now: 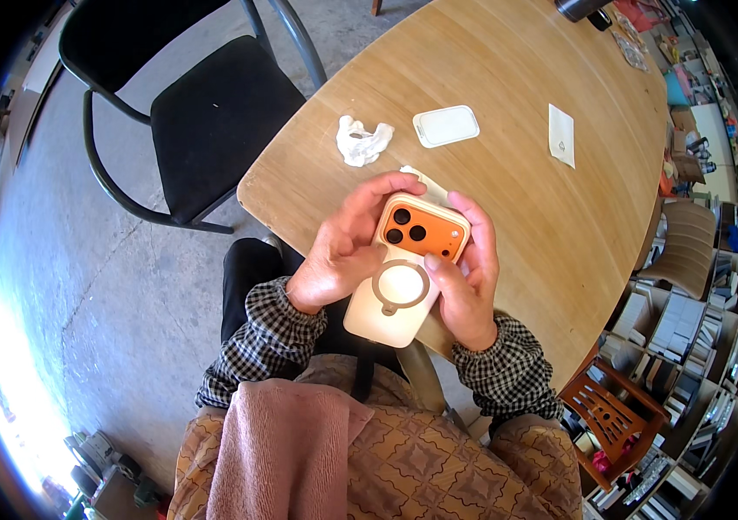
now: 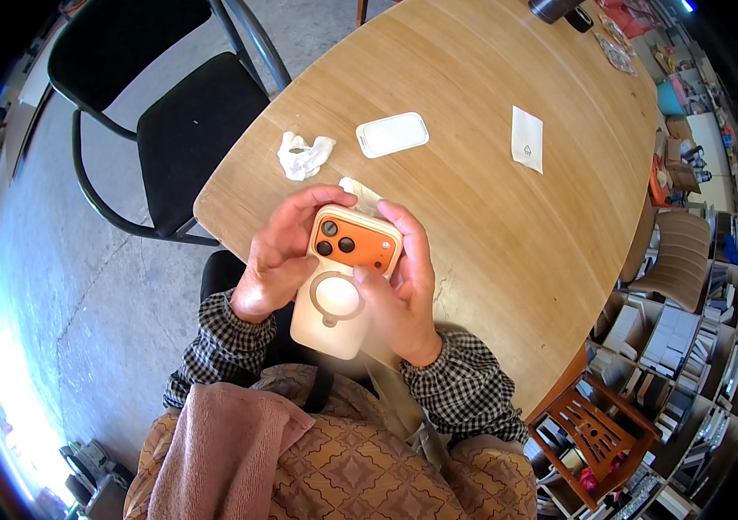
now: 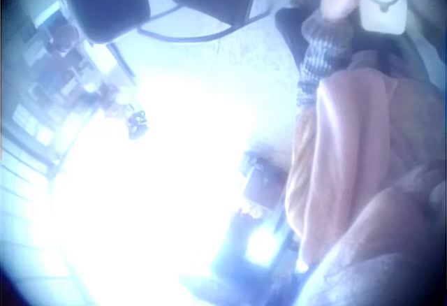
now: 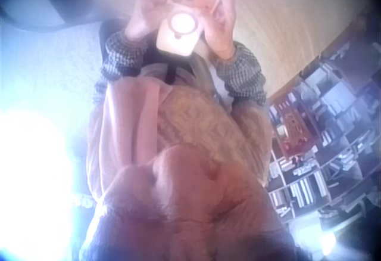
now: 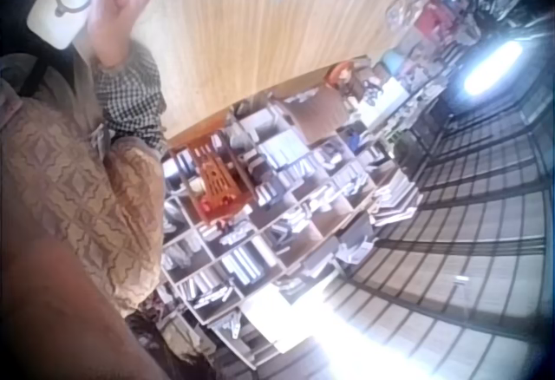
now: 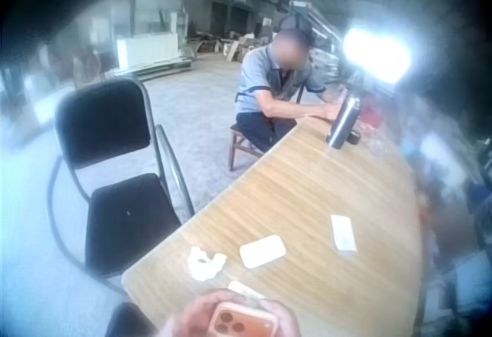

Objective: The person peels a protective film from a camera lens protector and aligns it over the camera module of a smartphone case. They press the protector into place, smooth the edges, and then compare the installed protector with a spare one.

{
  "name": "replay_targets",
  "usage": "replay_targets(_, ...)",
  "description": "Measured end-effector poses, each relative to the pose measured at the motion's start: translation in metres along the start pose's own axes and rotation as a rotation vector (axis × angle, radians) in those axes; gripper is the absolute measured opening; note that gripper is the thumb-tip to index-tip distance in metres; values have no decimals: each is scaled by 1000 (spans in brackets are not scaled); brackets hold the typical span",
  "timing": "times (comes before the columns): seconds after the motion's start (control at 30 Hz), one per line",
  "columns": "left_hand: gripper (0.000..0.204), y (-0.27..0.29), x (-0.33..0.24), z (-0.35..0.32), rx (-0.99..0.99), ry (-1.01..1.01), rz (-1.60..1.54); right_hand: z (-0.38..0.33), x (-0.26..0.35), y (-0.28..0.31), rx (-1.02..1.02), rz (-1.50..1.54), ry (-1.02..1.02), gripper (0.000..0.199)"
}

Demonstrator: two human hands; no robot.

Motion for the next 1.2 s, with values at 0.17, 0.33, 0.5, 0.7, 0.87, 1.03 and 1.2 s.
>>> replay_targets(0.17, 72, 3, 1, 1, 13, -14, -49, 1, 0, 0, 24, -1, 29, 67)
replay_targets(0.33, 75, 3, 2, 1, 23, -11, -50, 3, 0, 2, -1, 14, 21, 62)
replay_targets(0.5, 75, 5, 2, 1, 19, -19, -31, 4, 2, 0, -62, -41, -3, 60)
replay_targets(0.7, 71, 5, 4, 1, 3, -7, 23, 3, 2, -4, -43, -86, 25, 67)
replay_targets(0.87, 74, 0, 5, -1, 22, 29, 104, 0, 0, -3, -116, -79, 19, 69)
replay_targets(1.03, 80, -1, 5, -1, 55, 5, 221, 0, 2, -2, -153, -153, 34, 67)
replay_targets(1.2, 77, -2, 5, -1, 54, 7, 234, 0, 3, -3, -156, -181, 37, 67)
Point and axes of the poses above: each hand's wrist, its own z-axis towards the middle knuckle, its own y-axis out of the back of the hand, x = y × z, the point moved 9 cm from there along z, towards the middle knuckle, and after that the axes turned 12 degrees about -z, right-handed, at the moved point
